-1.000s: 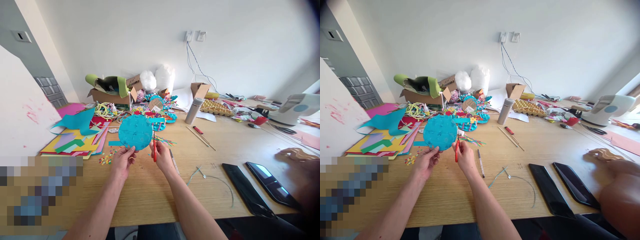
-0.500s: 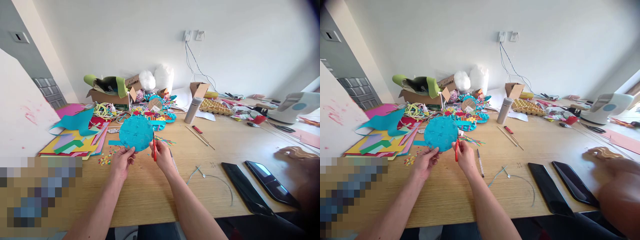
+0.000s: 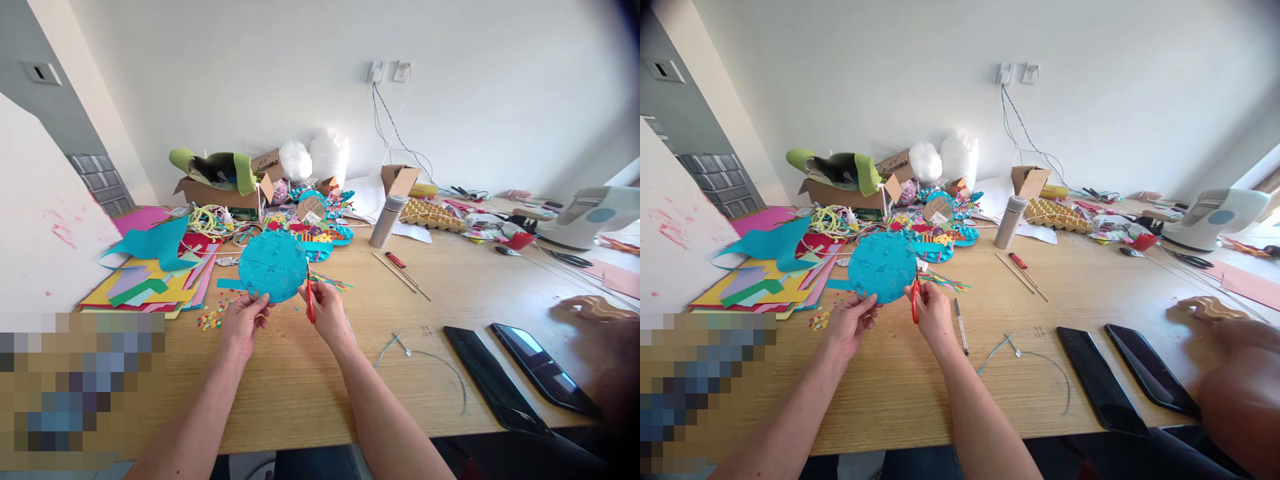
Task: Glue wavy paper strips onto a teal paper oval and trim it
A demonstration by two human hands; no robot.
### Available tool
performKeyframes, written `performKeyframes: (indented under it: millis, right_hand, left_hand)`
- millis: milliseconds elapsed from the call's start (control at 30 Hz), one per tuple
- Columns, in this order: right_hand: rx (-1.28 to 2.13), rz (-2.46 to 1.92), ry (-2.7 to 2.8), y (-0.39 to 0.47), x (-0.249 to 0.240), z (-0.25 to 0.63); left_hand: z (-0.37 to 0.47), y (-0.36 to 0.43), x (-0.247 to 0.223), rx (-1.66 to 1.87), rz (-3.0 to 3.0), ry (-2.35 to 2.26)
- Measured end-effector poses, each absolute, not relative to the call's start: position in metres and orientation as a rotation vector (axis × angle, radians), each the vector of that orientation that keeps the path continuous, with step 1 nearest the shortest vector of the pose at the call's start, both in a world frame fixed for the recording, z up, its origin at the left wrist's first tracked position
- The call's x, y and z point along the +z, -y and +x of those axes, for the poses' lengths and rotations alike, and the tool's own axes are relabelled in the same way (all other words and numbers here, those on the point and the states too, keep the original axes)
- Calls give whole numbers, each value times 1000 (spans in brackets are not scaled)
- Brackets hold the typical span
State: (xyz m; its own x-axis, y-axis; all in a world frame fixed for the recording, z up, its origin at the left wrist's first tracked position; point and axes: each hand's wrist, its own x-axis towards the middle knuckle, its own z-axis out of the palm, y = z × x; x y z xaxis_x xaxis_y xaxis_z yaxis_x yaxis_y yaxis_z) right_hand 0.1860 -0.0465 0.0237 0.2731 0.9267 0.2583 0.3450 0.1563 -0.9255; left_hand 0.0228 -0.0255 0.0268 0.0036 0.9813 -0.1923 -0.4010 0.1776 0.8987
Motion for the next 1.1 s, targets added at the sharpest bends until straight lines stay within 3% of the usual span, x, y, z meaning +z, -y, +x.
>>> performKeyframes:
  millis: [1100]
  right_hand:
    - [709,-1403,1272,45,26,190]
  left_hand:
    - [18,22,30,1235,846,-1040]
